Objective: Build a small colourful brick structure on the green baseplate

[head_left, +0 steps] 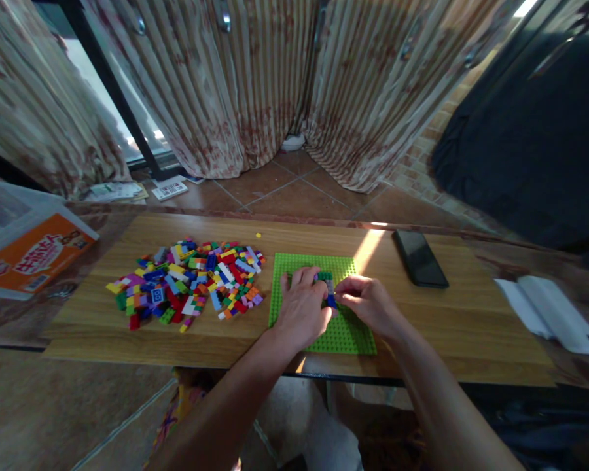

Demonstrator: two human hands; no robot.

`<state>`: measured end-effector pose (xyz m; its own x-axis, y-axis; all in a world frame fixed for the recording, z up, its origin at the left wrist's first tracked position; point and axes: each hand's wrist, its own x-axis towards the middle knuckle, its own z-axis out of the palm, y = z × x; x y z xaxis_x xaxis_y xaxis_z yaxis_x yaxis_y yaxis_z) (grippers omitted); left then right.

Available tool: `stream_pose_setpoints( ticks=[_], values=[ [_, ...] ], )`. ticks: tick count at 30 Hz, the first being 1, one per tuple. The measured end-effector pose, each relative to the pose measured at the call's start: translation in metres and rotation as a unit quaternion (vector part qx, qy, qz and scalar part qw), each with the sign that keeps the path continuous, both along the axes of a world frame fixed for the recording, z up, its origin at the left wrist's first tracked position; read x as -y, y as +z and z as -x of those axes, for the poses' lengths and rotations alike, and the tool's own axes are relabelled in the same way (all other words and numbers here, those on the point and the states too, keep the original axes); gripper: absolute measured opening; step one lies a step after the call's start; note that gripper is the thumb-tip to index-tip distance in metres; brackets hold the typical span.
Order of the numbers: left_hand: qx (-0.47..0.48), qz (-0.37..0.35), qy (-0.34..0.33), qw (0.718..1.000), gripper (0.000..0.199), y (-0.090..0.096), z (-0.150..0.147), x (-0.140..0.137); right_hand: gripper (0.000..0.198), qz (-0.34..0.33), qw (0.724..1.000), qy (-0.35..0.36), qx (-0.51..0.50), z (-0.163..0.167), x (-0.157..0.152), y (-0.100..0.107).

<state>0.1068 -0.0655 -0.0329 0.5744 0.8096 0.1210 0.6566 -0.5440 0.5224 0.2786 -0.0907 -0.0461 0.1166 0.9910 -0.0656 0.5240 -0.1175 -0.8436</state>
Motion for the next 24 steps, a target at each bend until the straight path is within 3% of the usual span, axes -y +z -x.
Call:
stream_pose_setpoints(
  ticks=[7, 15, 24],
  values=[
    [-0.028, 0.017, -0.005, 0.999, 0.015, 0.007, -0.002, 0.002, 0.009, 0.002, 1.000, -0.010, -0.019, 0.002, 0.000, -0.001],
    [-0.010, 0.019, 0.000, 1.000, 0.015, -0.002, -0.001, 0.003, 0.012, 0.009, 1.000, -0.014, -0.002, 0.001, 0.001, -0.004],
    [0.013, 0.035, -0.021, 0.999, 0.014, -0.003, 0.004, -0.001, 0.016, 0.037, 0.998, 0.009, -0.047, -0.006, 0.001, -0.003]
  ],
)
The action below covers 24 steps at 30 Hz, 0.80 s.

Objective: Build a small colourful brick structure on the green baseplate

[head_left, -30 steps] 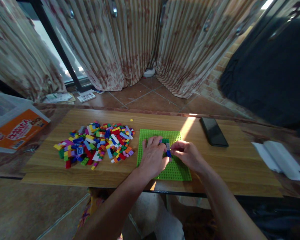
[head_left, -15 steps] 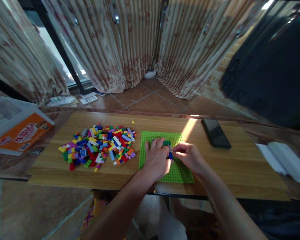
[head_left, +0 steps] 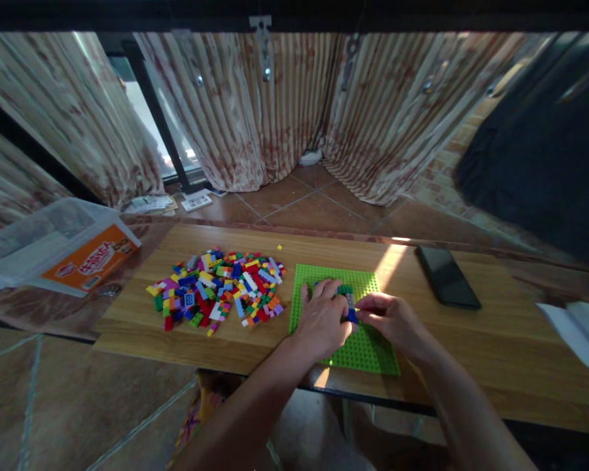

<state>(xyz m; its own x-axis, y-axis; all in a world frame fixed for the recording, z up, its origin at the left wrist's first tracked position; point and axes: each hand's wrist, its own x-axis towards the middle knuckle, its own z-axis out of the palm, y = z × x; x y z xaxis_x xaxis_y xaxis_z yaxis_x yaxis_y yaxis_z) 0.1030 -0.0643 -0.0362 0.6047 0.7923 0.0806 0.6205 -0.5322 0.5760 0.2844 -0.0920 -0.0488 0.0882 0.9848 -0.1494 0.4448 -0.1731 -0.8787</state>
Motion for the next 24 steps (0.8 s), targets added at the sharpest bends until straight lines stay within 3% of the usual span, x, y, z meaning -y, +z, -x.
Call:
stream_pose_setpoints(
  ticks=[5, 24],
  values=[
    [-0.002, 0.012, -0.025, 1.000, 0.020, 0.0018, 0.0030, -0.0051, 0.020, 0.037, 0.996, 0.031, -0.077, -0.0029, 0.0017, 0.0026],
    [-0.024, 0.017, -0.025, 0.999, 0.016, 0.0052, 0.0005, -0.0047, 0.018, 0.015, 0.996, 0.065, -0.067, -0.0040, 0.0051, 0.0007]
  ],
)
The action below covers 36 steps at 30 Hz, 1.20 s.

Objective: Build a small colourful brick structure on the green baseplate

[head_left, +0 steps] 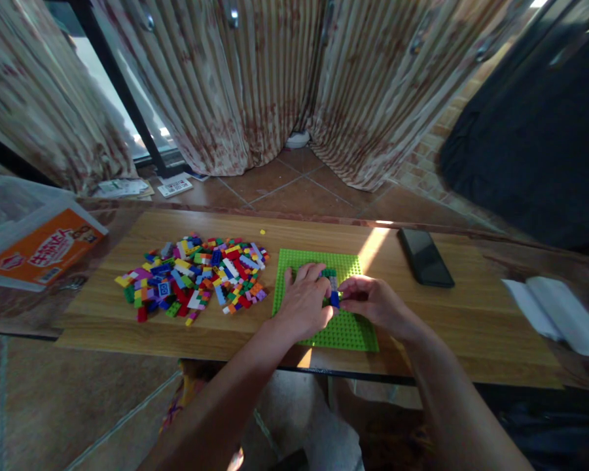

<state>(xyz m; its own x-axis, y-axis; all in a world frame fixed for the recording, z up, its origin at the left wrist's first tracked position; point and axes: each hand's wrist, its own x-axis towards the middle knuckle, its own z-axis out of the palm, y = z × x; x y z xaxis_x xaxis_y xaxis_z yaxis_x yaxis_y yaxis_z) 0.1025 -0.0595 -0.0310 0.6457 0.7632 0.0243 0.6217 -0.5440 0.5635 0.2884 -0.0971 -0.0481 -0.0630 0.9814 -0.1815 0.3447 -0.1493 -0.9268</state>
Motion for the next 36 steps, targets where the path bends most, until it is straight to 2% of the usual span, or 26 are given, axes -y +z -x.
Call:
stream_pose_setpoints(
  ticks=[21, 33, 36],
  values=[
    [0.003, -0.025, 0.010, 1.000, 0.016, -0.0004, -0.0017, 0.0032, 0.011, -0.012, 0.999, 0.008, 0.038, 0.0004, -0.0006, -0.0007],
    [0.029, -0.029, 0.016, 0.999, 0.019, -0.0068, 0.0005, 0.0001, 0.013, -0.020, 1.000, 0.017, 0.008, -0.0009, -0.0011, 0.0014],
    [0.047, -0.020, 0.011, 0.999, 0.023, -0.0048, 0.0046, -0.0027, 0.017, -0.009, 1.000, -0.014, 0.002, 0.0017, -0.0028, 0.0051]
  ],
)
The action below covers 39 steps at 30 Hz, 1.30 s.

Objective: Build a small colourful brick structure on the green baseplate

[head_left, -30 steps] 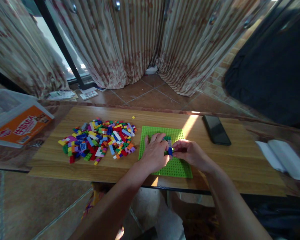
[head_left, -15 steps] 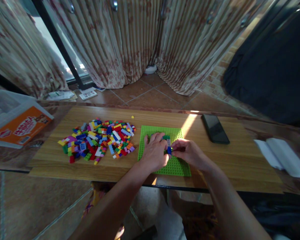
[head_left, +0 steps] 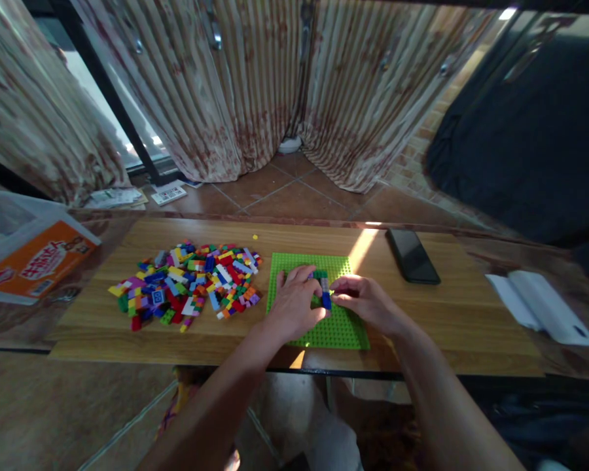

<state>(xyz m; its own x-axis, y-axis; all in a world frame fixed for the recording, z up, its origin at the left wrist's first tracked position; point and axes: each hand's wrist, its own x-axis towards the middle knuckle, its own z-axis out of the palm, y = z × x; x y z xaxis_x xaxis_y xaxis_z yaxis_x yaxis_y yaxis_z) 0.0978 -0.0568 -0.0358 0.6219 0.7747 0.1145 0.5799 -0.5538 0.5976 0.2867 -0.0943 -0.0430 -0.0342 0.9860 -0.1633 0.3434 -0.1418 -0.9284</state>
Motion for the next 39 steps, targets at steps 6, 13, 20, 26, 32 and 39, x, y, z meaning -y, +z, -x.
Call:
stream_pose_setpoints(
  ticks=[6, 13, 20, 26, 32, 39],
  values=[
    [0.052, 0.053, 0.031, 0.997, 0.016, 0.007, 0.012, -0.013, 0.011, -0.030, 0.991, -0.060, 0.114, 0.008, -0.005, -0.001],
    [0.054, 0.055, 0.049, 0.996, 0.015, 0.004, 0.015, -0.015, 0.012, -0.052, 0.988, -0.057, 0.135, 0.008, -0.006, -0.004],
    [0.030, 0.039, 0.031, 0.998, 0.015, 0.002, 0.016, -0.012, 0.013, -0.038, 0.993, -0.070, 0.086, 0.011, -0.006, -0.005],
    [0.040, 0.048, 0.037, 0.997, 0.015, 0.002, 0.017, -0.012, 0.011, -0.039, 0.993, -0.077, 0.080, 0.011, -0.007, -0.008],
    [0.063, 0.057, 0.050, 0.995, 0.014, 0.007, 0.021, -0.011, 0.011, -0.051, 0.992, -0.069, 0.092, 0.012, -0.006, -0.005],
    [0.101, 0.018, 0.089, 0.991, 0.020, 0.010, 0.026, -0.021, 0.024, -0.059, 0.986, -0.103, 0.120, 0.008, -0.003, 0.007]
  ],
)
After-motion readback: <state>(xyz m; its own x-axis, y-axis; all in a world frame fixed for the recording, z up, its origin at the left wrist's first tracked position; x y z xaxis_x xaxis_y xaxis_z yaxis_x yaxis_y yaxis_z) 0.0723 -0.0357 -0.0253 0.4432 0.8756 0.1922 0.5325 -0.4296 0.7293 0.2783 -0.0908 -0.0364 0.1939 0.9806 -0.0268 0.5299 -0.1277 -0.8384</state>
